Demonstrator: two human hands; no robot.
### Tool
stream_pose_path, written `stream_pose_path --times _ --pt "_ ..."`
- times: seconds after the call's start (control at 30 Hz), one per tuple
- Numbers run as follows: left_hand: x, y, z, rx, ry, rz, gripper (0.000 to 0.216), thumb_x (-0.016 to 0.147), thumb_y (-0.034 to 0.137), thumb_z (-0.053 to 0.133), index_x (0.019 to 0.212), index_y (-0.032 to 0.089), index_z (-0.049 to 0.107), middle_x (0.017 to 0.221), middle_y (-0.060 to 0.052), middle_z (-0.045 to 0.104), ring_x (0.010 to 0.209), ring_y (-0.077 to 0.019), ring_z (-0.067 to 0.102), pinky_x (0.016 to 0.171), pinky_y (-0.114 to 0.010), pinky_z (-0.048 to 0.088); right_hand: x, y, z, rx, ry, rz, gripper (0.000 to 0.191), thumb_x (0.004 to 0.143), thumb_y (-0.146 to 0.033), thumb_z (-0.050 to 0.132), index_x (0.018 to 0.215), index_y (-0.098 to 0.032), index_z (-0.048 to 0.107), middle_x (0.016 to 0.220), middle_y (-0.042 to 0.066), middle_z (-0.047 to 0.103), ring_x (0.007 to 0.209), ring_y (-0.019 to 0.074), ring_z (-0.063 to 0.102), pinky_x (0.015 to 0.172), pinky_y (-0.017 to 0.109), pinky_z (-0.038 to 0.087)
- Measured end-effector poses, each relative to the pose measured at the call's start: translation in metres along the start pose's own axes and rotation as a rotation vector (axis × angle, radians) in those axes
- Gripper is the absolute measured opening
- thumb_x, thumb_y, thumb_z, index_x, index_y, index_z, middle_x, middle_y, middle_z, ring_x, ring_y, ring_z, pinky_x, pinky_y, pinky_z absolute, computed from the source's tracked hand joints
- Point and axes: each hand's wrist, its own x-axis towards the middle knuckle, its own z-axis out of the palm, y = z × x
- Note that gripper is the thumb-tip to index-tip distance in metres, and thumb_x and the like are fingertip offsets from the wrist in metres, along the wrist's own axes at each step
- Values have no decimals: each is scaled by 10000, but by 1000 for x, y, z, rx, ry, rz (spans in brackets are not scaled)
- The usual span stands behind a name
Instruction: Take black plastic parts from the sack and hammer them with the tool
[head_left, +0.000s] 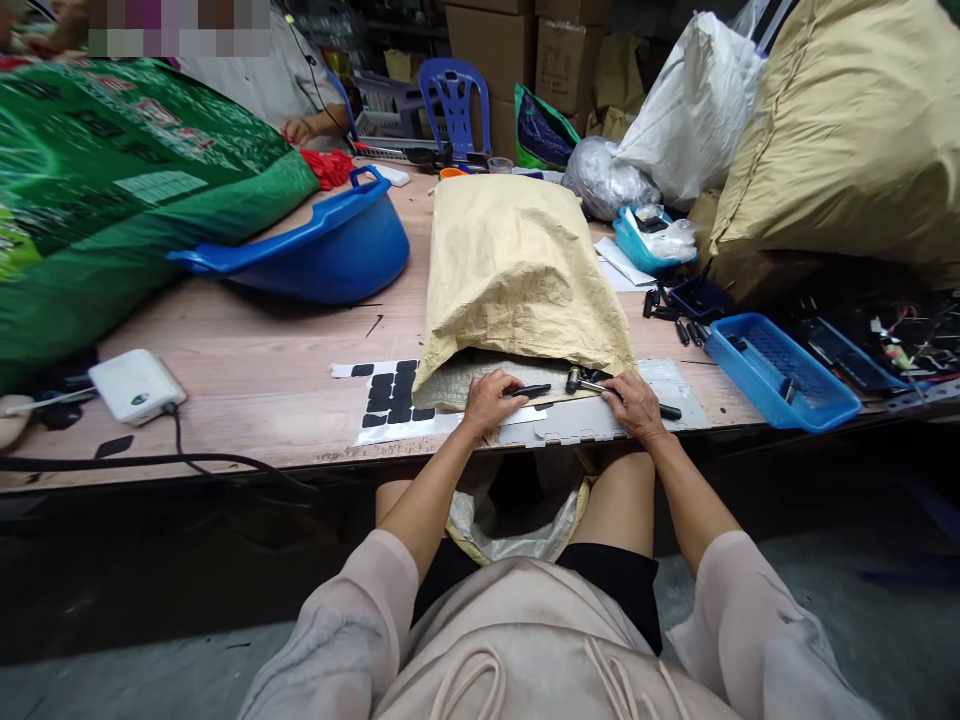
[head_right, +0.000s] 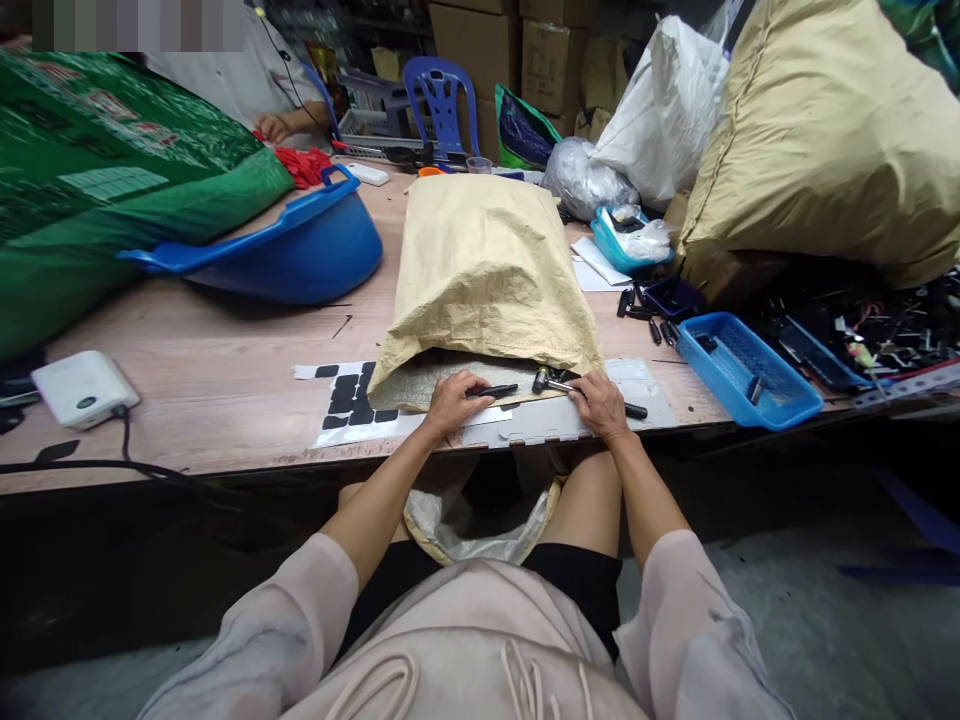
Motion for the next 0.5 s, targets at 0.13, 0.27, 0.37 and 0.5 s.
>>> stream_pose_path --times 0.13,0.27,0.37,0.5 --pt "2 1 -1 -59 -15 -34 178 800 288 798 976 260 806 994 -4 762 992 -221 677 987 -377 449 0 -28 -2 69 97 65 260 1050 -351 494 1106 -257 729 1031 76 687 982 239 644 838 341 532" --pt "4 3 -2 -102 -4 -75 154 765 273 820 918 255 811 962 7 762 960 -209 682 964 -362 463 2 -74 4 202 133 60 310 1081 -347 436 1153 -252 722 1031 78 692 981 222 665 863 320 553" --pt "4 4 -3 -139 -6 -101 149 744 272 835 890 248 818 923 10 754 884 -189 676 889 -331 481 3 -103 9 206 71 60 337 1080 -320 440 1289 -283 702 1044 64 687 957 212 668 819 298 553" --pt "5 6 -3 -187 10 -103 155 724 258 847 876 245 820 888 19 742 835 -171 662 826 -304 477 2 -123 13 141 19 69 408 1078 -277 440 1412 -328 668 992 48 656 887 186 654 718 248 518"
